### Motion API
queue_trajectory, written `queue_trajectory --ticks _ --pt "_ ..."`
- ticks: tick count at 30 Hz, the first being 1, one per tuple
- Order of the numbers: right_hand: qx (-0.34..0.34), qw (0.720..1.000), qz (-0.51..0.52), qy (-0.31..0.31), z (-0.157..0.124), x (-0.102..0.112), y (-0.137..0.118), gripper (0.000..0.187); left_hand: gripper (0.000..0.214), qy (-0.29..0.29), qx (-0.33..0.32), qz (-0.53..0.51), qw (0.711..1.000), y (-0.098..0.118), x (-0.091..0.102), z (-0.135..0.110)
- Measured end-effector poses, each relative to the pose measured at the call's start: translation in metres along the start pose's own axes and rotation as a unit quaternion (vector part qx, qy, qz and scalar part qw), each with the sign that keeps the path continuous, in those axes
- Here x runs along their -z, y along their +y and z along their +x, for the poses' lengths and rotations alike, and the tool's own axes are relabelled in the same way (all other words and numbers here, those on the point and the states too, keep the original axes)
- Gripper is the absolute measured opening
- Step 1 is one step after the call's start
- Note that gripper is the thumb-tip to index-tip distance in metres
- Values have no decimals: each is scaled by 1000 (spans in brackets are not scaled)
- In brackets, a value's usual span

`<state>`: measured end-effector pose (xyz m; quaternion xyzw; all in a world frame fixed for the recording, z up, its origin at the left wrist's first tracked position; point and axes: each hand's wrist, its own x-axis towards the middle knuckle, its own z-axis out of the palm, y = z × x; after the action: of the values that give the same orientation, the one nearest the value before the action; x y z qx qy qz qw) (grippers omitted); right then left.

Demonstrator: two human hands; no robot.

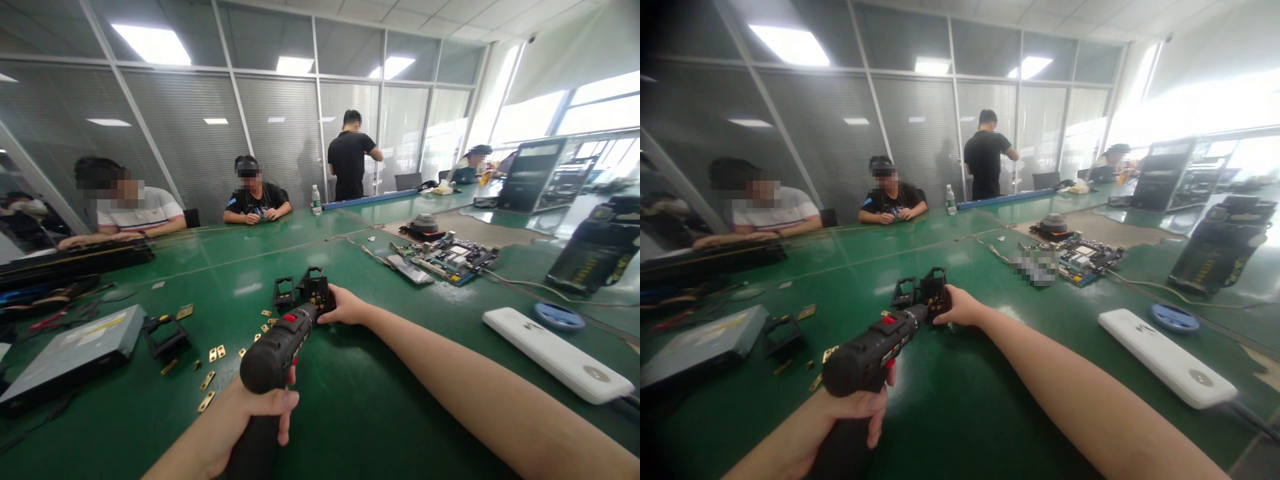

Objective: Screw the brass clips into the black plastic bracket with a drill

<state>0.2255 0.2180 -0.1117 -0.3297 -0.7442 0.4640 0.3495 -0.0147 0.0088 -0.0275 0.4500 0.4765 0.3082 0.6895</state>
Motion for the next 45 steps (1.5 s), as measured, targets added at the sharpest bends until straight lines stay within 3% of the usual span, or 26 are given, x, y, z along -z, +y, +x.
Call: queue_trajectory --ticks 9,21,35,45 --pt "3 1000 0 -1 0 2 -1 41 39 -12 -4 0 1000 0 0 0" --pt "2 1000 7 0 0 1 -2 40 41 30 -5 5 1000 -5 1 -1" --pt "8 1000 4 -4 -1 1 -3 40 33 8 -18 -12 1000 -4 1 0" --pt "13 1000 -15 3 -1 3 1 41 42 18 -6 1 1000 -2 0 -1"
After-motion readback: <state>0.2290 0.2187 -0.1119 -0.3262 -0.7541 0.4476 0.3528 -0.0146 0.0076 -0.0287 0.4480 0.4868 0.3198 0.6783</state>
